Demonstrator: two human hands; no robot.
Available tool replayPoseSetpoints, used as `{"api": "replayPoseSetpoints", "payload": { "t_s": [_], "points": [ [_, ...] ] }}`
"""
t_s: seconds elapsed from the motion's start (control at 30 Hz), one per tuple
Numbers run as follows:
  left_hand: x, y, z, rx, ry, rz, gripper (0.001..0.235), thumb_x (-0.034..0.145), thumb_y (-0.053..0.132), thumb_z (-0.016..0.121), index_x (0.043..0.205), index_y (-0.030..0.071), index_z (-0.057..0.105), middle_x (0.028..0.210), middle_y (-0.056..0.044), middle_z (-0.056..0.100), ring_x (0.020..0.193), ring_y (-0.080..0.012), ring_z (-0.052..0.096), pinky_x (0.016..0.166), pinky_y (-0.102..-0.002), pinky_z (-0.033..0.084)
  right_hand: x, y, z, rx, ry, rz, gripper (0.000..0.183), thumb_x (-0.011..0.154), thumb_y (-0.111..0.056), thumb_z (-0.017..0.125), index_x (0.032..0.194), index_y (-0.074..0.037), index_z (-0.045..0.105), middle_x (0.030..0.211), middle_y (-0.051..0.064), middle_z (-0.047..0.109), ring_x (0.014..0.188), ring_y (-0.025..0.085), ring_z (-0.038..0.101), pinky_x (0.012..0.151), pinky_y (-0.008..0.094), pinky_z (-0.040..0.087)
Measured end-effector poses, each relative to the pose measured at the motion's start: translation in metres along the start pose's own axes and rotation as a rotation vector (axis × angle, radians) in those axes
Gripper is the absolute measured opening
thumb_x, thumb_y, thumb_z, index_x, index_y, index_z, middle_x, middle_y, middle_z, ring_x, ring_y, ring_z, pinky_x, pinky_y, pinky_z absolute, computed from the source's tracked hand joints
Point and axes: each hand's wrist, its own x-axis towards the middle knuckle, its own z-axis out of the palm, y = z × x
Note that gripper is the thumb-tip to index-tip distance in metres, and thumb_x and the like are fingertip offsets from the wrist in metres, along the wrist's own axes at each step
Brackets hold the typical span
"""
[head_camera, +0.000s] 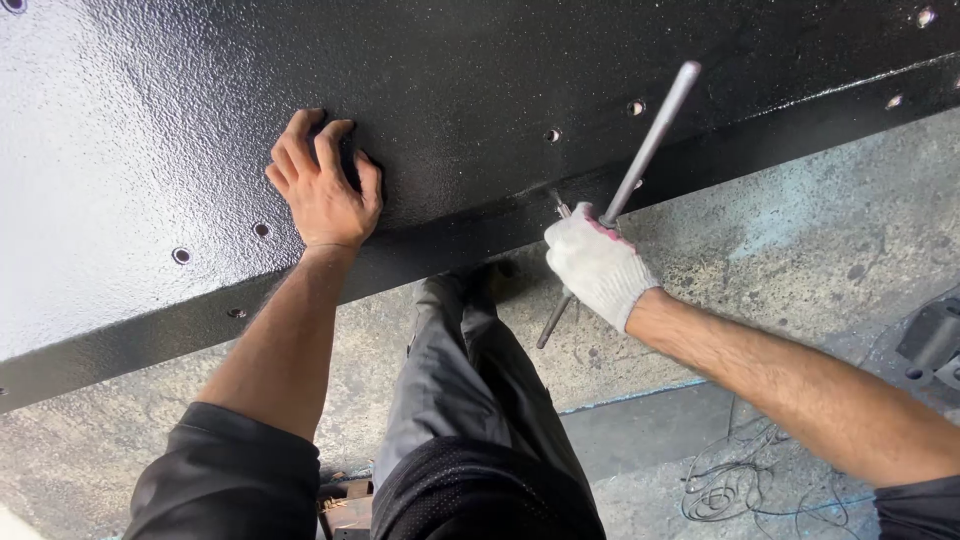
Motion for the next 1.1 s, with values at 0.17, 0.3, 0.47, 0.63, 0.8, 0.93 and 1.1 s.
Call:
{"api": "replayPoseSetpoints", "payload": {
  "t_s": [0.17,0.3,0.47,0.63,0.8,0.93,1.1],
  "points": [
    [-0.002,-0.007,0.006,0.041,-0.009,0.017,0.039,0.101,0.026,0.062,0.138,0.017,0.055,0.146,-0.013,0.041,0.141,-0.0317,0.037,0.114,-0.052,0.028,-0.02,-0.004,0.006,-0.074,0.105,0.026,0.034,0.073,-0.008,0.083,0.103,-0.01,0.069,0.114,0.009,0.063,0.115,0.025,0.061,0.112,0.046,0.043],
    [0.0,-0.003,0.003,0.028,-0.029,-0.008,0.041,0.099,0.026,0.062,0.138,0.016,0.055,0.145,-0.013,0.041,0.14,-0.0317,0.036,0.114,-0.052,0.028,-0.032,-0.041,0.058,0.443,0.903,0.673,0.042,0.077,-0.008,0.081,0.116,-0.008,0.068,0.118,0.014,0.062,0.111,0.027,0.063,0.096,0.05,0.057],
    [-0.001,-0.001,0.002,0.016,-0.029,-0.006,0.041,0.099,0.025,0.063,0.139,0.015,0.055,0.146,-0.013,0.041,0.14,-0.032,0.037,0.115,-0.053,0.028,-0.014,-0.067,0.063,1.422,1.357,0.791,0.077,0.079,-0.012,0.084,0.141,0.005,0.041,0.13,0.026,0.057,0.118,0.027,0.063,0.096,0.05,0.059],
    [-0.001,-0.003,0.003,0.026,-0.019,0.002,0.042,0.099,0.024,0.064,0.139,0.015,0.055,0.148,-0.013,0.04,0.141,-0.0326,0.037,0.115,-0.053,0.027,0.014,-0.043,0.044,2.613,0.681,0.99,0.052,0.083,-0.014,0.077,0.13,0.004,0.067,0.1,0.02,0.078,0.085,0.025,0.079,0.073,0.036,0.067],
    [-0.004,0.001,-0.005,-0.002,-0.009,0.004,0.042,0.098,0.023,0.065,0.139,0.015,0.055,0.147,-0.013,0.042,0.14,-0.0328,0.038,0.115,-0.053,0.028,0.009,-0.03,0.046,2.371,0.426,0.982,0.057,0.081,-0.006,0.074,0.135,0.0,0.058,0.087,0.014,0.075,0.072,0.022,0.075,0.057,0.036,0.06],
    [-0.001,-0.001,0.002,0.001,0.017,0.015,0.042,0.099,0.023,0.065,0.139,0.016,0.055,0.146,-0.013,0.043,0.14,-0.0324,0.039,0.114,-0.052,0.029,0.0,-0.005,0.026,1.496,0.309,0.676,0.065,0.08,-0.02,0.077,0.141,-0.006,0.058,0.081,0.007,0.074,0.066,0.017,0.07,0.054,0.03,0.053],
    [-0.001,-0.001,0.001,0.007,0.008,-0.004,0.043,0.097,0.024,0.065,0.138,0.018,0.056,0.146,-0.012,0.043,0.139,-0.0324,0.039,0.114,-0.051,0.029,0.007,-0.001,0.019,0.467,-0.011,0.356,0.059,0.103,-0.028,0.062,0.149,0.005,0.045,0.071,0.008,0.069,0.06,0.017,0.068,0.052,0.033,0.05]
  ]
}}
